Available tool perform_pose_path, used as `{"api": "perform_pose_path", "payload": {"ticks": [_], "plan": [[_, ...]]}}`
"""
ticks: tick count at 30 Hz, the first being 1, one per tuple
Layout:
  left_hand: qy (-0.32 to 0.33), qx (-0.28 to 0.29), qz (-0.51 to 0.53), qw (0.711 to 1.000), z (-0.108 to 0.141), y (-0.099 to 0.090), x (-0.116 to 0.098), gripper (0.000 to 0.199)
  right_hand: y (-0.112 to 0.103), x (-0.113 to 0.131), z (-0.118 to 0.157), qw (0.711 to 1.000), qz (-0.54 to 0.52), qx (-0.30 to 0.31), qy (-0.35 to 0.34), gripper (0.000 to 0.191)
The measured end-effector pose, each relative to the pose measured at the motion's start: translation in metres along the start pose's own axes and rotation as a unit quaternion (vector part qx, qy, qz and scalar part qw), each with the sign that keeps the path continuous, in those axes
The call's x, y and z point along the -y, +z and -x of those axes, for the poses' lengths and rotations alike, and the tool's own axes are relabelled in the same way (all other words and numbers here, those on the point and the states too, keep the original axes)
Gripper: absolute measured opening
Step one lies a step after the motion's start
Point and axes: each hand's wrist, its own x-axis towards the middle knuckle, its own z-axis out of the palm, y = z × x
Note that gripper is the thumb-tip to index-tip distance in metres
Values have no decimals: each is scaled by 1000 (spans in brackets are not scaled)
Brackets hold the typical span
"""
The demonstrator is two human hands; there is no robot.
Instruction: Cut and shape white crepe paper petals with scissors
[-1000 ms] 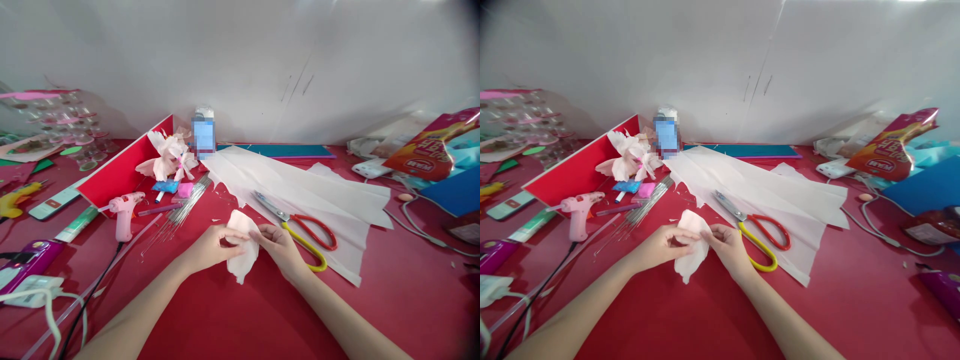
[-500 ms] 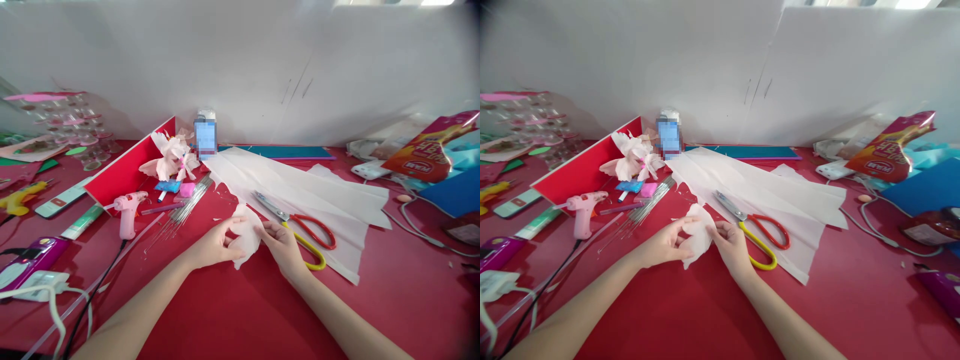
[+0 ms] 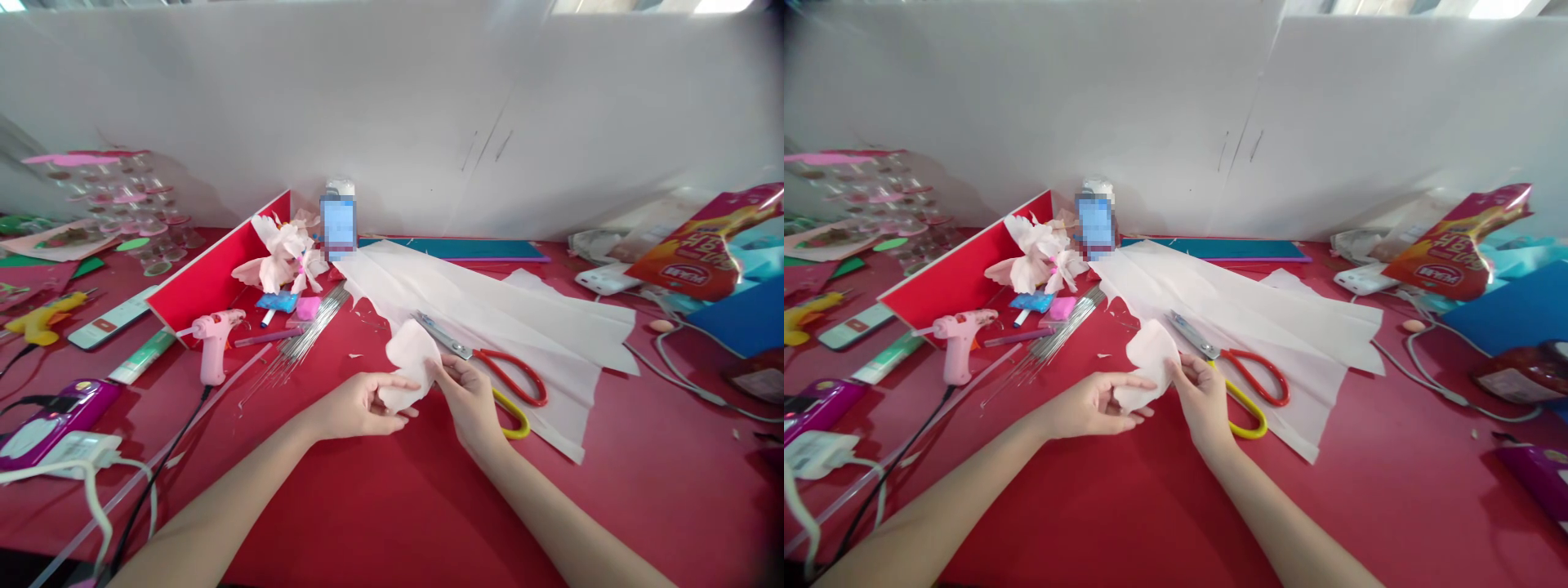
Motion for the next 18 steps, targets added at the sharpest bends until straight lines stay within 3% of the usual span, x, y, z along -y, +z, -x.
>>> {"api": "perform_pose_path", "payload": {"ticks": [3, 8, 14, 18], "plan": [[16, 0, -30, 999, 1, 3, 3, 69, -1, -1, -1, 1000, -7, -2, 2, 32], [44, -49, -81, 995, 2, 8, -2, 44, -1, 0, 1, 1000, -2, -3, -3, 32], [46, -47, -148, 987, 5, 9, -11, 35, -2, 2, -1, 1000, -4, -25, 6, 34], [57, -52, -139, 987, 4, 9, -9, 32, -5, 1, -3, 999, -2, -34, 6, 34]]}}
